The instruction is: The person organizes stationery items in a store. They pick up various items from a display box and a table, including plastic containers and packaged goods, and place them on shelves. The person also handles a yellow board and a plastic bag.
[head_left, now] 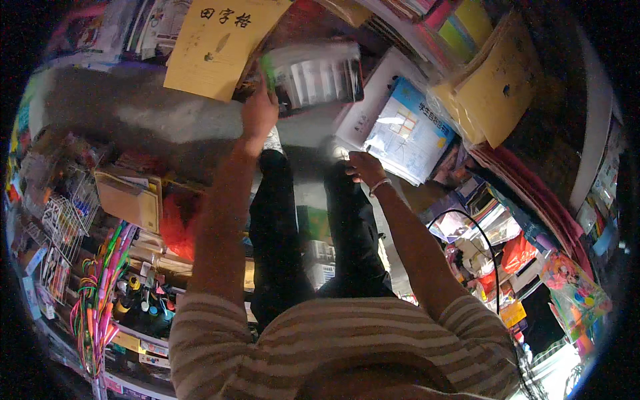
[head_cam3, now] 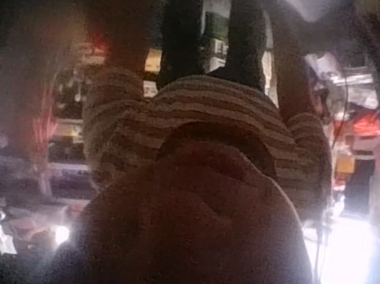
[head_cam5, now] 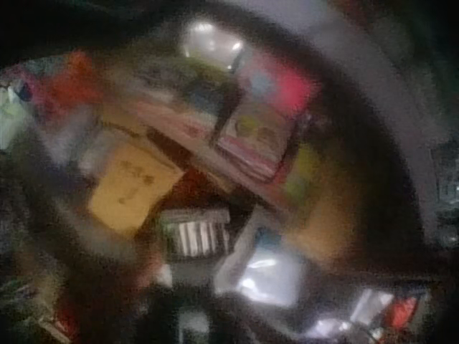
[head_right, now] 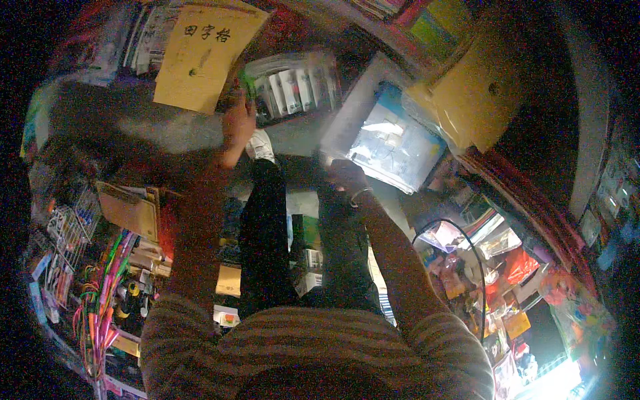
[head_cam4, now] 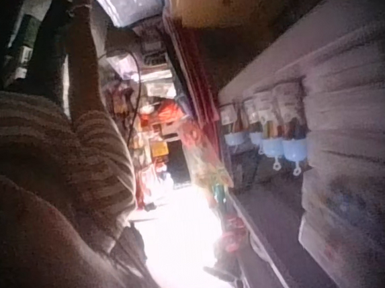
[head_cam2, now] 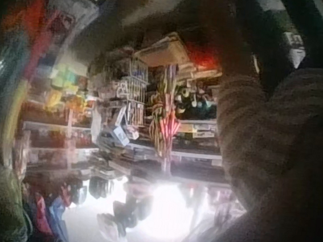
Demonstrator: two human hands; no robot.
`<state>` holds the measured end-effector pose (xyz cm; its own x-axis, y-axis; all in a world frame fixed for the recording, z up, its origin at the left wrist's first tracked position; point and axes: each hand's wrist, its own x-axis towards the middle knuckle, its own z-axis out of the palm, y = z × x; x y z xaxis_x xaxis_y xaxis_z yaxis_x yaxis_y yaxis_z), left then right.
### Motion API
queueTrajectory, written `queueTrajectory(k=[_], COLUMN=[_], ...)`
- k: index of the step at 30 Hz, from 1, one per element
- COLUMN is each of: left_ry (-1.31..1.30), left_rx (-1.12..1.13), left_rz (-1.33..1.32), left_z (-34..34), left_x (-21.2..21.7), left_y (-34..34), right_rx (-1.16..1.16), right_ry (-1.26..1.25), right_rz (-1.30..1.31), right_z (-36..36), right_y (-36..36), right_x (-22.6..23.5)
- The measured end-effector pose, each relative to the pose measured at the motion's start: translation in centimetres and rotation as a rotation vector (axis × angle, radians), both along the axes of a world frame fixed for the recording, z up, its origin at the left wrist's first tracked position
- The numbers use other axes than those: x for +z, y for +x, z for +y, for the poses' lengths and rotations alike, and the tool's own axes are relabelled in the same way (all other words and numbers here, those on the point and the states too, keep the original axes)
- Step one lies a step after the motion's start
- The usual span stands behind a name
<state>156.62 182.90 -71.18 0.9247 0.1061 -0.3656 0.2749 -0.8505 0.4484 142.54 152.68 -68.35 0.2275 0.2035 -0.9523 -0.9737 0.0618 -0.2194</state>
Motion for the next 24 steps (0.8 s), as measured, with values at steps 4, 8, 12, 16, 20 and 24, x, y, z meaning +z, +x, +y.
queueTrajectory(k=[4,8,12,16,20,24], left_ry=[-0.196,-0.770,-0.958,-1.014,-1.084,-1.061], left_rx=[0.129,0.676,0.936,1.010,0.988,0.846], left_rz=[-0.234,0.165,0.404,0.446,0.496,0.507], left_z=[-0.5,-2.4,-2.1,-1.1,-0.3,0.0], left_x=[-5.2,-7.6,-6.3,-5.7,-6.4,-5.5], left_y=[-4.0,-4.2,-2.8,-2.4,-2.0,-3.4], right_rx=[0.078,-0.056,0.227,0.700,-0.231,0.288], right_ry=[-0.156,0.045,-0.141,-0.592,-0.172,-0.544], right_rz=[-0.038,0.093,-0.471,-0.963,-0.262,-0.795], right_z=[2.1,2.8,2.9,3.0,6.4,7.1], right_y=[1.2,5.5,12.3,19.4,19.7,15.3], right_x=[1.8,-1.5,-8.2,-9.2,-6.4,-6.3])
